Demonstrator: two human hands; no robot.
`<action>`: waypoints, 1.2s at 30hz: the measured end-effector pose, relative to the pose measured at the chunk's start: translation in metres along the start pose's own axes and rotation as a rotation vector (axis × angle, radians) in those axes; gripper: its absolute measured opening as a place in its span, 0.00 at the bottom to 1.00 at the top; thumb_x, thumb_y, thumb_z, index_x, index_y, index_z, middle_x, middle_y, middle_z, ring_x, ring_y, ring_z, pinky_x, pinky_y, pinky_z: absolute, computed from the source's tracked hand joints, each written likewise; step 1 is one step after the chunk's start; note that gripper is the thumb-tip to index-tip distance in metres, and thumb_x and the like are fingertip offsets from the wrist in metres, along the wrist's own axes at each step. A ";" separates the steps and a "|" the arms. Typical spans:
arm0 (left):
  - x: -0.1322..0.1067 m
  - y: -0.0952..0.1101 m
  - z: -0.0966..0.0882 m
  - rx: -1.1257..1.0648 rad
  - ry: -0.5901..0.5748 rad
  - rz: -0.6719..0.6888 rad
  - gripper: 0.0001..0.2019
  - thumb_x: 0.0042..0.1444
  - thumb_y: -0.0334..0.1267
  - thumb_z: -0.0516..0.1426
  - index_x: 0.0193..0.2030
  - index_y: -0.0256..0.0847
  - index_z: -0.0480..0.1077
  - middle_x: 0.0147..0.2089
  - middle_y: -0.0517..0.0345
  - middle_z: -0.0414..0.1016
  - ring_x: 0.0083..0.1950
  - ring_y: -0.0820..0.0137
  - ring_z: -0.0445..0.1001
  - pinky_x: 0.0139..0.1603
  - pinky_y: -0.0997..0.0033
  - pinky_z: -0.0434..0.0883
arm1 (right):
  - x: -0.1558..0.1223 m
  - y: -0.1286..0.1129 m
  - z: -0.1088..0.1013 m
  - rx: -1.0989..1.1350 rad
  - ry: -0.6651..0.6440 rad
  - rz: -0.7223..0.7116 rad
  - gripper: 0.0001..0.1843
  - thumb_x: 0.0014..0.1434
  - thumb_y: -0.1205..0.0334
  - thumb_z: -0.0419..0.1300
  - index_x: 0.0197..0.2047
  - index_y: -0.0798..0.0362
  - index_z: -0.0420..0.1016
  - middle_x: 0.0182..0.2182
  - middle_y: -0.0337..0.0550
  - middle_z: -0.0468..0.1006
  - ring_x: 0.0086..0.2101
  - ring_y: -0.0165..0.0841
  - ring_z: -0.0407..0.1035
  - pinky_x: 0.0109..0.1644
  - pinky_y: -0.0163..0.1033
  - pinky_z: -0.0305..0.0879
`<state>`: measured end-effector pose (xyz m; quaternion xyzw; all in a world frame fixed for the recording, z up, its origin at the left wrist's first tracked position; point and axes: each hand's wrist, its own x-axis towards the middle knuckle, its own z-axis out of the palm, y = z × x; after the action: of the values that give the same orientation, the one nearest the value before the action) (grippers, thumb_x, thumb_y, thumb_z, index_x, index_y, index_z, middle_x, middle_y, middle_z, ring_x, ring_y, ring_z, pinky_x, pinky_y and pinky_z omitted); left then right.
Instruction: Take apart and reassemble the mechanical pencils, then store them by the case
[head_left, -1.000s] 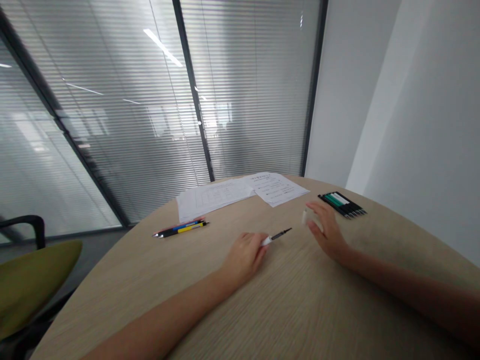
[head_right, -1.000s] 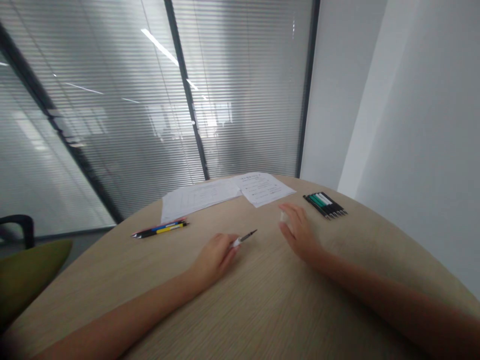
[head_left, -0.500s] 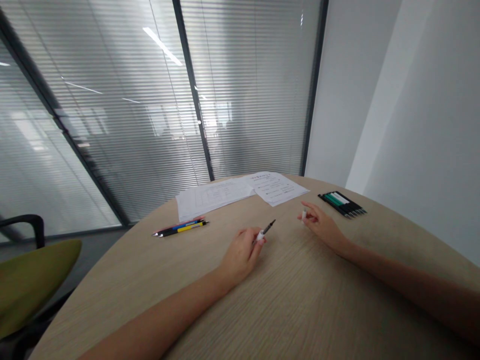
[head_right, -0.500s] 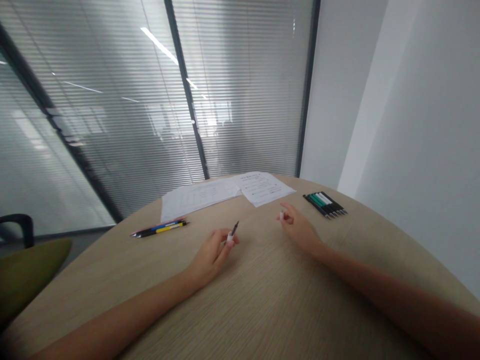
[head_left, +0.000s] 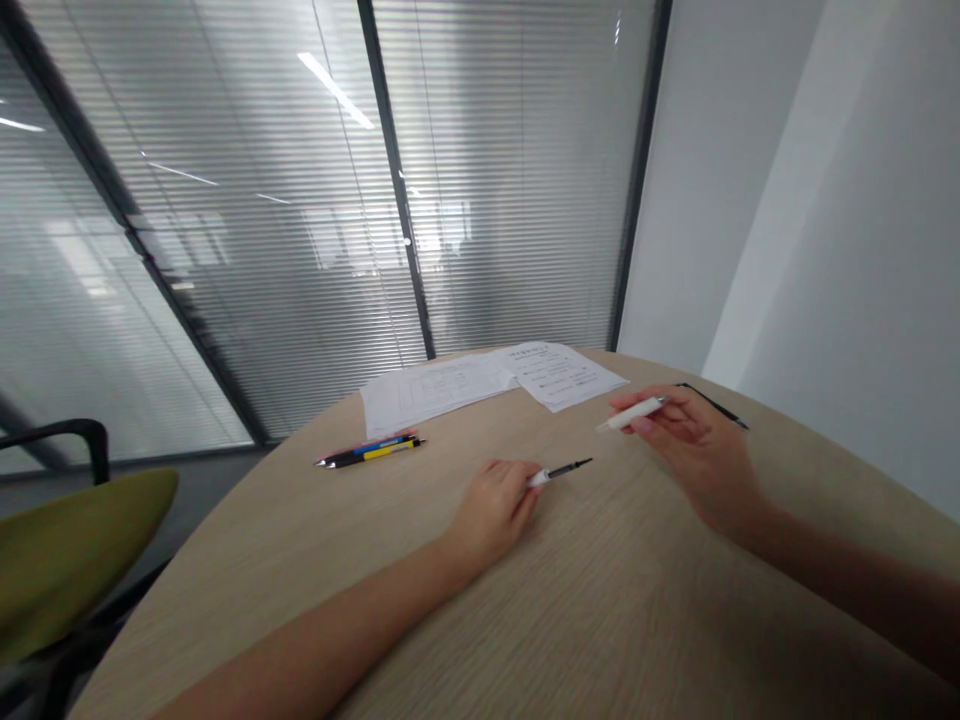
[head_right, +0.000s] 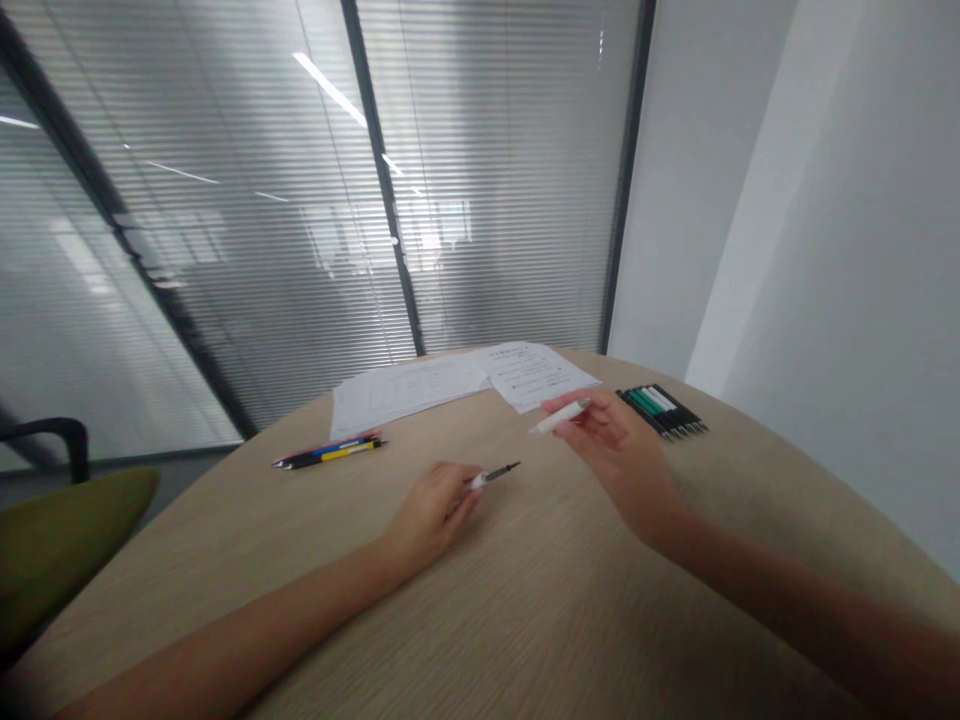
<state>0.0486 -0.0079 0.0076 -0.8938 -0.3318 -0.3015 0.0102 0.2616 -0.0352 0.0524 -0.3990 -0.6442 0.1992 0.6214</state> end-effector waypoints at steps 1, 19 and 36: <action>0.000 0.000 0.000 -0.002 0.004 -0.001 0.07 0.55 0.33 0.45 0.38 0.37 0.61 0.34 0.53 0.71 0.37 0.69 0.68 0.40 0.66 0.64 | -0.003 -0.003 0.001 0.000 0.004 -0.016 0.08 0.51 0.60 0.56 0.37 0.50 0.66 0.36 0.42 0.74 0.34 0.30 0.69 0.39 0.38 0.67; 0.000 0.001 -0.001 -0.012 -0.024 -0.017 0.07 0.55 0.33 0.45 0.39 0.38 0.61 0.34 0.53 0.71 0.38 0.68 0.69 0.40 0.66 0.64 | -0.014 -0.014 0.005 -0.052 -0.043 -0.109 0.06 0.51 0.60 0.56 0.34 0.49 0.66 0.31 0.41 0.75 0.32 0.31 0.70 0.36 0.38 0.70; -0.001 0.001 0.000 0.009 -0.015 0.063 0.07 0.55 0.34 0.45 0.39 0.37 0.61 0.33 0.54 0.71 0.36 0.69 0.68 0.38 0.68 0.65 | -0.022 -0.006 0.009 -0.121 -0.129 -0.221 0.06 0.51 0.60 0.55 0.34 0.49 0.68 0.32 0.42 0.74 0.34 0.32 0.69 0.37 0.39 0.69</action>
<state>0.0484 -0.0095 0.0069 -0.9061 -0.3048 -0.2927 0.0212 0.2493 -0.0535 0.0416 -0.3488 -0.7334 0.1157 0.5719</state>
